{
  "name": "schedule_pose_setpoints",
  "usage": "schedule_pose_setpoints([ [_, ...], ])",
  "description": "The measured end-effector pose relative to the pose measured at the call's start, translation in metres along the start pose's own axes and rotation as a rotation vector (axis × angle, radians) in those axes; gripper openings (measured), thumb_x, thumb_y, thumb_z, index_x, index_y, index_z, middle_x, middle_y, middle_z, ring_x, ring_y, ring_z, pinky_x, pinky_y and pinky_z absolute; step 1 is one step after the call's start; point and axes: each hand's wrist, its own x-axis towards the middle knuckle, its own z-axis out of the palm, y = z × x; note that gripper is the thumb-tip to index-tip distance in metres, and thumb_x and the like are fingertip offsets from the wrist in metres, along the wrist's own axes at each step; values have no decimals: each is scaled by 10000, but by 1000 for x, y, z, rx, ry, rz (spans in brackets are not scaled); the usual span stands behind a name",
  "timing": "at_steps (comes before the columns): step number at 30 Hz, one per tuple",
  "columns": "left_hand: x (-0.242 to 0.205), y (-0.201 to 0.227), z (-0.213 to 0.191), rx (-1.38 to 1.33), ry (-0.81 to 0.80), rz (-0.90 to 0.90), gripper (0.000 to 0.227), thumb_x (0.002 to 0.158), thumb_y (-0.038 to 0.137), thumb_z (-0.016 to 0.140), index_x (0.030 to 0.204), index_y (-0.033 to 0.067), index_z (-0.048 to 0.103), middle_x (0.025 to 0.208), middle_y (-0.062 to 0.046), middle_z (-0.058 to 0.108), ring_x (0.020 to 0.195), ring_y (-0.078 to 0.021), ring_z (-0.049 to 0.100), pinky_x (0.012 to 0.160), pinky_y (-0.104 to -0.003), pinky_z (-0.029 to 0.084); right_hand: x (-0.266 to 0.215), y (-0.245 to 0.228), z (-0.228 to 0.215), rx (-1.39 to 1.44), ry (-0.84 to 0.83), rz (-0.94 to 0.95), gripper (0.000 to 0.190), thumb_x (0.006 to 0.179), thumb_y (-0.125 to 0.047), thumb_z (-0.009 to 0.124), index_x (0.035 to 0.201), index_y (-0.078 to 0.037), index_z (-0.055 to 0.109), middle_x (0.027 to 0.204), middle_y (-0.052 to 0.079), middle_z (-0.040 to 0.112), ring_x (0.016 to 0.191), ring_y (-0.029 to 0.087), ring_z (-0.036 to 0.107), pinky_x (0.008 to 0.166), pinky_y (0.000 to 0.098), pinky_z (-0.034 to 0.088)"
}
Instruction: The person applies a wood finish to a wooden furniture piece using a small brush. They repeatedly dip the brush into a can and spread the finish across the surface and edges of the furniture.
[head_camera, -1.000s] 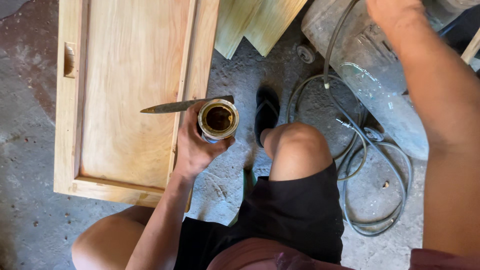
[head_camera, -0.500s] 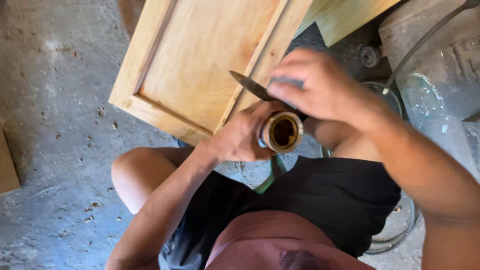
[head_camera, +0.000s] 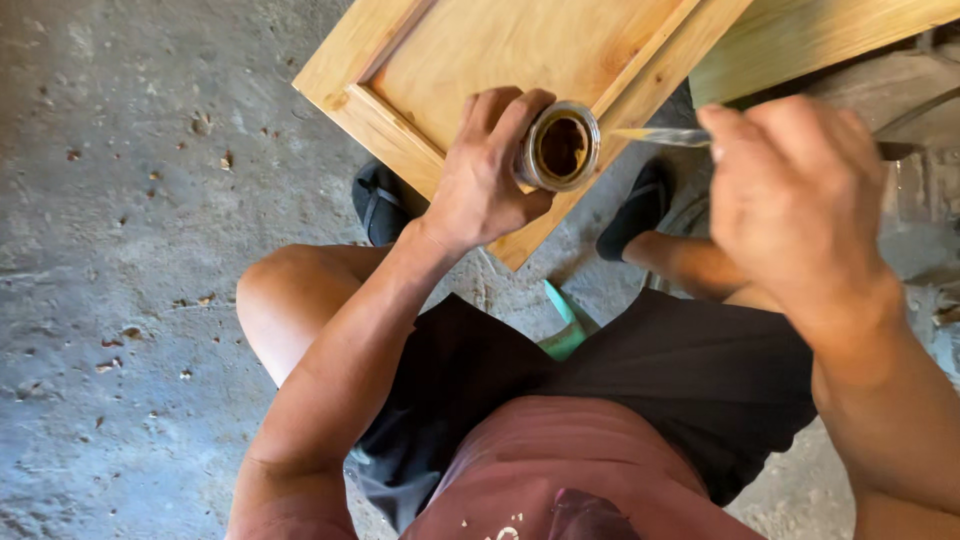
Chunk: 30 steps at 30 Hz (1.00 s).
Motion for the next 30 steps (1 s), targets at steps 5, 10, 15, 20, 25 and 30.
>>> schedule_pose_setpoints([
  [5, 5, 7, -1, 71, 40, 55, 807, 645, 73, 833, 1384, 67, 508, 1235, -186, 531, 1202, -401, 524, 1069, -488, 493, 15, -29, 6, -316, 5, -230, 113, 1006, -64, 695, 1095, -43, 761, 913, 26, 607, 883, 176, 592, 926, 327, 404],
  [10, 10, 8, 1, 103, 56, 68, 810, 617, 55, 816, 1371, 75, 522, 1259, -218, 499, 1222, -445, 478, 1043, -494, 478, 24, -34, 5, -452, -24, -313, 149, 998, -99, 686, 1124, -63, 757, 923, 7, 580, 906, 160, 567, 1019, 360, 364],
  [15, 13, 8, -2, 169, 38, 130, 788, 665, 7, 778, 1404, 97, 518, 1285, -188, 493, 1248, -419, 481, 1076, -475, 474, 32, -24, 8, -483, -85, -451, 132, 941, -167, 734, 1025, -74, 777, 856, 11, 562, 872, 183, 567, 1008, 395, 367],
  [20, 10, 6, 3, 226, 43, 245, 784, 684, 0, 777, 1413, 95, 506, 1311, -196, 467, 1277, -422, 465, 1069, -502, 459, 20, -3, 22, -276, -87, -394, 56, 948, -153, 777, 977, -105, 782, 809, 0, 557, 821, 159, 570, 972, 376, 354],
  [25, 9, -12, 12, 289, 60, 209, 727, 678, 35, 787, 1356, 76, 528, 1295, -208, 479, 1249, -421, 474, 1000, -529, 450, -18, 29, 45, 94, -64, -101, 101, 913, -64, 759, 1008, -95, 768, 891, 33, 671, 830, 198, 598, 941, 355, 376],
  [30, 11, -41, 11, 255, 141, 66, 550, 747, 74, 827, 1237, 64, 577, 1155, -198, 593, 1111, -429, 556, 965, -516, 469, -69, 28, 91, 358, -37, 273, 112, 961, -21, 720, 1060, -64, 750, 950, 93, 703, 888, 269, 652, 839, 382, 478],
])
